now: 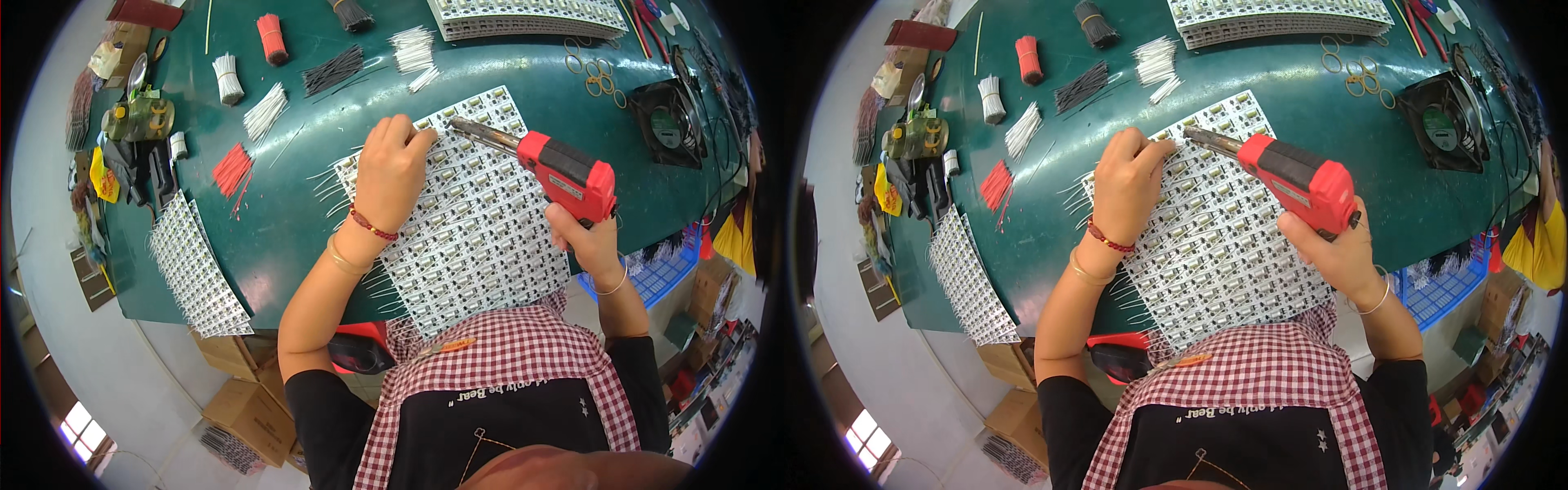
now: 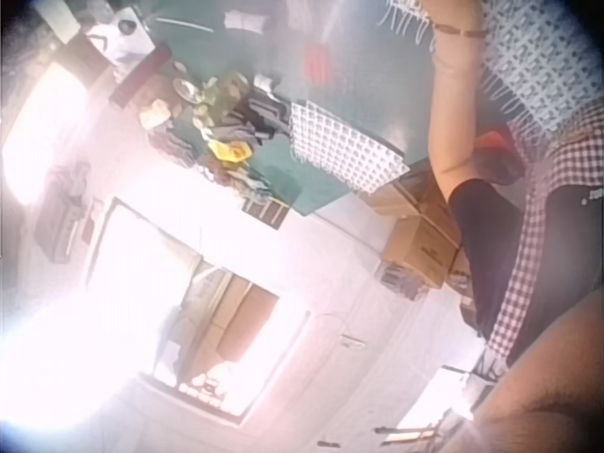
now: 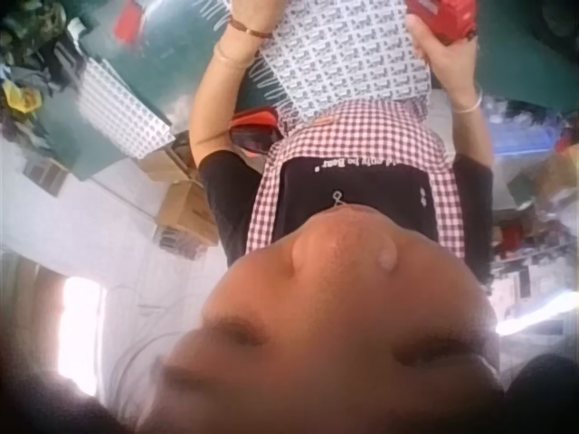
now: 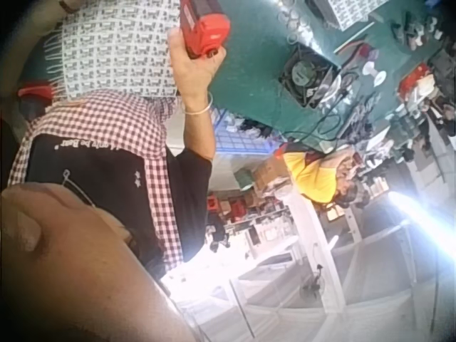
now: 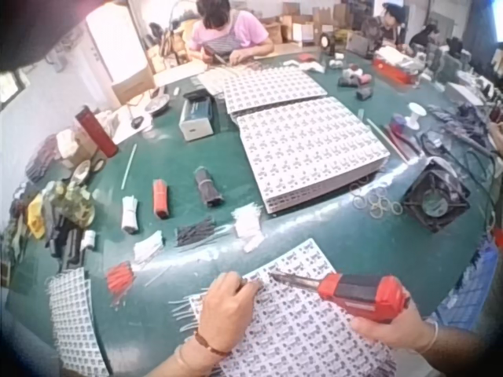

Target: The person solders electronic components onto a circuit board panel using a soldering iron while positioning the parts by hand.

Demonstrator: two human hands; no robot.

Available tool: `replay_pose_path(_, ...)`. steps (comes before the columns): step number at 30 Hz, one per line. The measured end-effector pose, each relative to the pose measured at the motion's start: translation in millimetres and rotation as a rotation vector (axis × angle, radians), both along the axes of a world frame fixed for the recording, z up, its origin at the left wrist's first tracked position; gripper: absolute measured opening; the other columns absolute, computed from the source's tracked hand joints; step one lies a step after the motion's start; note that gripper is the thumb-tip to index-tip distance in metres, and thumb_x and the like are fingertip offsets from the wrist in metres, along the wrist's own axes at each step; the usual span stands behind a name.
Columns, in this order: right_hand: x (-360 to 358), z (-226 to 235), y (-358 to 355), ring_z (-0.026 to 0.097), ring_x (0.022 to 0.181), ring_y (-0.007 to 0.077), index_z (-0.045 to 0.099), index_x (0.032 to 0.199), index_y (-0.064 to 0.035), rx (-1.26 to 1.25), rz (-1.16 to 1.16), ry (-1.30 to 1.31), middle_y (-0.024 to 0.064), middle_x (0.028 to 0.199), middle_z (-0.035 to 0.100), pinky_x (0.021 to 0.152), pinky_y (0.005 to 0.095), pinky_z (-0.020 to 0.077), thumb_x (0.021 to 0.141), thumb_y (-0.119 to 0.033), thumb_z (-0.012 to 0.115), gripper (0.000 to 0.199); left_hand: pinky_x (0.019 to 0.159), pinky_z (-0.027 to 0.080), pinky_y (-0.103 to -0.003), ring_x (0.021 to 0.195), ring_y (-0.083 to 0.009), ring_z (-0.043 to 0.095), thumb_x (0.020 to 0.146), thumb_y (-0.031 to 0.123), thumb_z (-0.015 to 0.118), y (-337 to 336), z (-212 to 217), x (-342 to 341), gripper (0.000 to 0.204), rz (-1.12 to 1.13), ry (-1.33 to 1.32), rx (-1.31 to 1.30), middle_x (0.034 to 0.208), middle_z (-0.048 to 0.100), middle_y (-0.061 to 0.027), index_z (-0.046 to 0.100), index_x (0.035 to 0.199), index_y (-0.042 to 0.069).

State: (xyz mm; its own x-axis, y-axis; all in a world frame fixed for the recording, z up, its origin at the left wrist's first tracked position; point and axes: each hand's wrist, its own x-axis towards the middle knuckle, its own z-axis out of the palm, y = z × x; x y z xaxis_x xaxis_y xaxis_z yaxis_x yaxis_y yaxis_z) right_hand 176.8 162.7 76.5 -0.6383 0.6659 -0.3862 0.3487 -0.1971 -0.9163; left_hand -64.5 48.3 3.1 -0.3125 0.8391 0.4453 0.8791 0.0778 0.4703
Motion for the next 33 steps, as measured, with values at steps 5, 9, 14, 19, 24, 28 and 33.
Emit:
replay_pose_path(5,-2.0,4.7,-2.4,0.05,0.048,0.0039,0.064,0.089,-0.0032,0.027,0.023,-0.032,-0.0026,0.062,0.057,0.045,0.0206,0.0395,0.084,-0.011,0.074,0.014,0.061,0.046,-0.036,0.07,-0.0234,0.053,0.07,-0.006,0.067,1.0,0.7,-0.3,0.02,-0.003,0.023,0.016,0.073,0.048,-0.0071,0.069,0.087,0.005)
replay_pose_path(9,-4.5,3.8,-2.2,0.05,0.048,0.0034,0.064,0.087,-0.003,0.031,0.009,-0.008,-0.003,0.062,0.057,0.045,0.0208,0.0391,0.083,-0.011,0.074,0.014,0.064,0.046,-0.036,0.072,-0.0242,0.053,0.069,-0.007,0.065,2.4,-0.6,-0.1,0.021,-0.016,0.033,0.003,0.075,0.048,-0.008,0.069,0.087,0.003)
replay_pose_path(14,-5.6,4.8,-2.6,0.049,0.05,0.0025,0.063,0.083,-0.0022,0.083,0.047,-0.04,-0.0039,0.063,0.057,0.045,0.0216,0.0382,0.082,-0.011,0.074,0.014,0.066,0.046,-0.036,0.073,-0.0252,0.052,0.069,-0.009,0.063,3.2,0.0,-1.1,0.021,-0.04,0.026,0.014,0.077,0.048,-0.0091,0.067,0.087,0.001)
replay_pose_path(19,-2.7,4.7,-5.8,0.05,0.049,0.0028,0.064,0.089,-0.0018,0.053,-0.01,-0.008,-0.0034,0.063,0.058,0.045,0.0207,0.0392,0.083,-0.011,0.074,0.015,0.067,0.045,-0.036,0.073,-0.0253,0.051,0.067,-0.008,0.063,3.2,-0.5,-2.3,0.022,-0.055,0.042,0.014,0.076,0.048,-0.0091,0.067,0.087,0.0)
replay_pose_path(24,-1.3,3.7,-6.2,0.05,0.048,0.0031,0.063,0.095,-0.0015,0.042,-0.056,0.042,-0.0026,0.064,0.058,0.044,0.02,0.0399,0.084,-0.01,0.073,0.017,0.067,0.045,-0.036,0.074,-0.0253,0.051,0.068,-0.007,0.062,3.2,0.2,-2.2,0.021,-0.059,0.05,0.002,0.076,0.048,-0.0093,0.066,0.087,0.0)
replay_pose_path(28,-0.5,3.2,-2.8,0.05,0.048,0.003,0.063,0.097,-0.0012,0.022,0.013,0.032,-0.0022,0.064,0.058,0.044,0.0203,0.0399,0.084,-0.008,0.073,0.017,0.067,0.045,-0.036,0.074,-0.0256,0.051,0.068,-0.006,0.063,2.7,0.8,-3.0,0.02,-0.058,0.051,-0.001,0.077,0.049,-0.0091,0.067,0.087,0.001)
replay_pose_path(33,0.3,3.1,-4.2,0.05,0.048,0.0036,0.063,0.098,-0.0008,0.064,-0.003,0.034,-0.0018,0.064,0.058,0.044,0.0205,0.0402,0.084,-0.008,0.073,0.019,0.066,0.044,-0.036,0.072,-0.0257,0.052,0.072,-0.005,0.065,-1.0,5.9,-7.9,0.017,0.006,0.051,0.025,0.075,0.049,-0.0084,0.067,0.087,0.003)
